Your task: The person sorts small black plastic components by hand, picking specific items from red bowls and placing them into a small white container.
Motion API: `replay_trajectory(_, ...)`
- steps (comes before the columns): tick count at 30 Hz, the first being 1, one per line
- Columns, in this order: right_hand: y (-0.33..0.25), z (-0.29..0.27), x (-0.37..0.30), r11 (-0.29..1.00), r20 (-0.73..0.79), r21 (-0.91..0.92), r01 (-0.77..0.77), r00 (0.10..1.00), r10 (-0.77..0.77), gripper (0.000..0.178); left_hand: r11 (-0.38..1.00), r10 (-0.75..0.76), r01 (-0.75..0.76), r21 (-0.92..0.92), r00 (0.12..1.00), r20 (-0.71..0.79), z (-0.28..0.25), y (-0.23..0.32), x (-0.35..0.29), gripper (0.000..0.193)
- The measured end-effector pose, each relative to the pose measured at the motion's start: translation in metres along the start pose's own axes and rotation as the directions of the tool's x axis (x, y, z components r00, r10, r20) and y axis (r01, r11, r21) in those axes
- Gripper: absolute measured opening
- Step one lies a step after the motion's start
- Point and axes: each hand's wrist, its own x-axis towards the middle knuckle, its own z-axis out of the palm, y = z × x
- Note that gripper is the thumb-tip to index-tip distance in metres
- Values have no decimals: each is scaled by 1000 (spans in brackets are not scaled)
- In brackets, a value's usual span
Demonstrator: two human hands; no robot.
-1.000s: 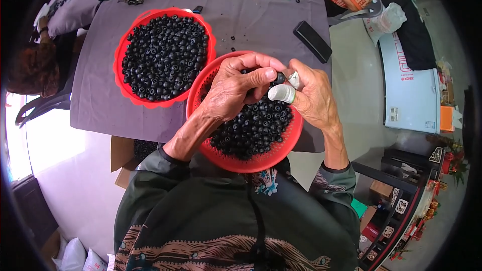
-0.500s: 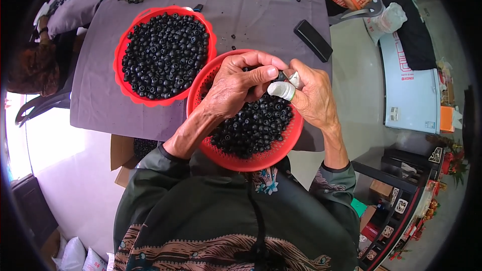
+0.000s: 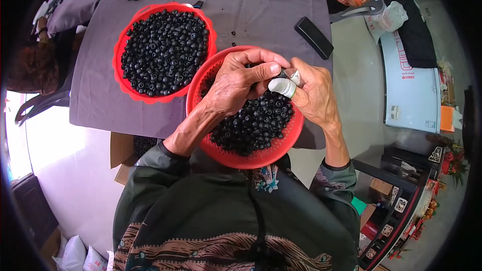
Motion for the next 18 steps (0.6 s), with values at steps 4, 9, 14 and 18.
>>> replay_trajectory(4, 1, 0, 0, 998, 5, -55, 18, 1000, -18, 52, 1000, -2, 3, 22, 1000, -7, 0, 0, -1, 13)
replay_trajectory(9, 2, 1, -2, 991, -11, -127, 48, 999, -50, 49, 1000, -12, 13, 10, 999, -32, 4, -2, -1, 13)
replay_trajectory(14, 0, 3, 0, 980, -32, -188, 64, 997, -71, 35, 999, -16, 14, -34, 998, -54, 4, -5, 0, 12)
replay_trajectory(18, 1, 5, 1, 978, -22, -197, 73, 997, -79, 33, 996, -37, 32, -84, 998, -56, 5, -3, 1, 12)
